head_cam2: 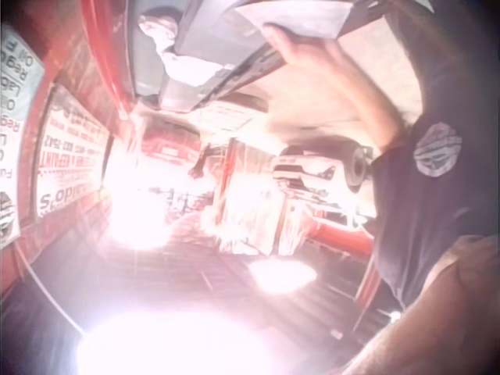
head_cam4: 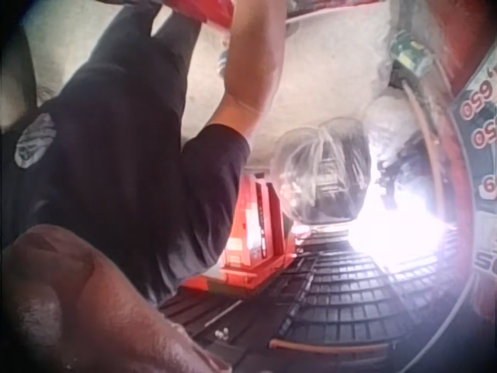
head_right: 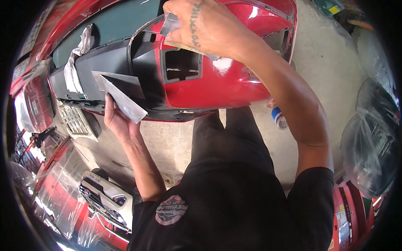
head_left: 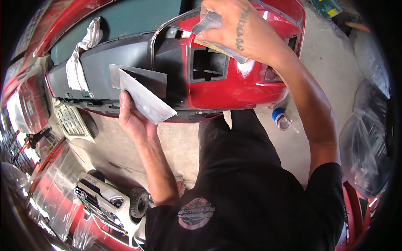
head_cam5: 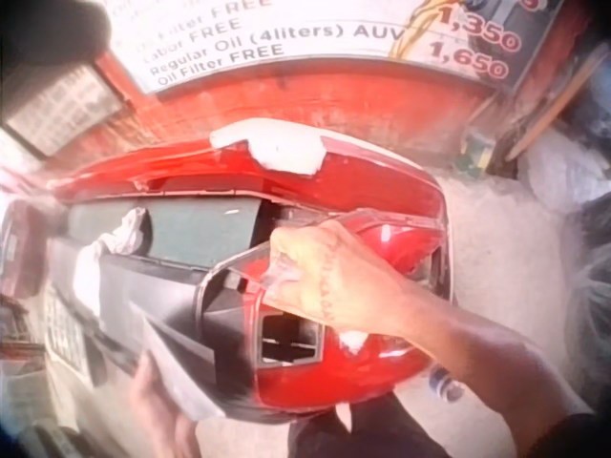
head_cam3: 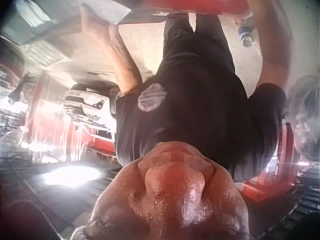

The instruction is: The person cleans a red car bumper with a cloth, then mixes a filler material in a small container and applies it to two small metal plates.

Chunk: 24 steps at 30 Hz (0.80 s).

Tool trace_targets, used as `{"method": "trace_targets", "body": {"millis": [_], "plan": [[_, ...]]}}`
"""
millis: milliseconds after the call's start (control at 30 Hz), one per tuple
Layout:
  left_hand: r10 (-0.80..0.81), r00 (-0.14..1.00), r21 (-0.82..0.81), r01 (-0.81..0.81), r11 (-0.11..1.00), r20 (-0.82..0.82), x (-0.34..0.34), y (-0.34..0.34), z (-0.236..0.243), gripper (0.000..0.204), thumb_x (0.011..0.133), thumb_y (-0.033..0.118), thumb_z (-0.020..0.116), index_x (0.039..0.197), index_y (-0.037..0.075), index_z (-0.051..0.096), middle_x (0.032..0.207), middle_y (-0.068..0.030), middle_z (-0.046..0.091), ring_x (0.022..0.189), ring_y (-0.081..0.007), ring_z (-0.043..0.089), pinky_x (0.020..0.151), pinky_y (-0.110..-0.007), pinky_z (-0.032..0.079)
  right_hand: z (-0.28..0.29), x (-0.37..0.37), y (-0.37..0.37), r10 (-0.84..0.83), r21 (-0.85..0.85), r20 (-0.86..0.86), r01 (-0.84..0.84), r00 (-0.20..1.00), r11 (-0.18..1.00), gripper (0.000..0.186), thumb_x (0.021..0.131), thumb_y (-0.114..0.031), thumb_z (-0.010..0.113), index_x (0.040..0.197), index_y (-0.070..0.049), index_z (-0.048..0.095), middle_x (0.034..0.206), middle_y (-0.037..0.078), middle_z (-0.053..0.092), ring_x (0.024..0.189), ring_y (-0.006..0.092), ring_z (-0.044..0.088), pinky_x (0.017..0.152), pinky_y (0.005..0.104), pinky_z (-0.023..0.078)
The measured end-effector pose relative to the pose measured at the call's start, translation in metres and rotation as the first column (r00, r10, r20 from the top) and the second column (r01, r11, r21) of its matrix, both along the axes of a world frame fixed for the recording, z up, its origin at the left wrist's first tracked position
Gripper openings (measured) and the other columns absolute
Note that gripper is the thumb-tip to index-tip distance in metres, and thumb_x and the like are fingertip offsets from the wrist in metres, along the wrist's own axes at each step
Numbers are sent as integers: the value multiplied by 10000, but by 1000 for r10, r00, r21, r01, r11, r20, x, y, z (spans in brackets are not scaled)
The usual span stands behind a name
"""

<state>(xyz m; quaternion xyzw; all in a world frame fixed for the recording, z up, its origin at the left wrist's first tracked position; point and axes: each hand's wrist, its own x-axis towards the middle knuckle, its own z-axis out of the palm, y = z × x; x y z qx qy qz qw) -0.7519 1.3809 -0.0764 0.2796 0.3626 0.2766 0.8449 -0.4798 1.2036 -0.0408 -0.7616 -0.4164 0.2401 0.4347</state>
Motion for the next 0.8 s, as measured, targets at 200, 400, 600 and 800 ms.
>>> {"method": "trace_targets", "body": {"millis": [200,400,600,800], "plan": [[29,999,13,-29,1000,-38,1,-2,-2,324,997,210,588,1254,15,619,1231,-134,675,1128,-276,652,1009,-455,520,3,1,4,-7,-62,-42,4,999,998,290,813,-165,758,881,39,564,818,208,650,757,335,666,663,419,516],[27,999,7,-26,1000,-19,0,-3,-2,338,997,213,587,1262,4,611,1229,-134,674,1128,-276,652,1010,-451,521,15,4,8,51,-174,-84,-65,995,983,270,827,-168,747,866,32,570,796,198,654,747,306,670,661,407,518],[17,998,51,-15,999,-54,1,-2,-4,343,1007,208,569,1278,1,595,1238,-136,669,1126,-272,653,1008,-445,523,6,0,9,37,61,-39,-35,999,998,268,842,-184,743,886,23,578,801,173,661,740,274,668,649,397,519],[-19,1000,57,20,998,-20,1,-2,-3,341,1013,201,558,1288,2,585,1237,-135,668,1120,-260,656,998,-427,532,1,6,1,0,-198,-119,-24,993,980,262,837,-163,753,898,25,581,810,173,669,732,281,672,652,389,526]]}}
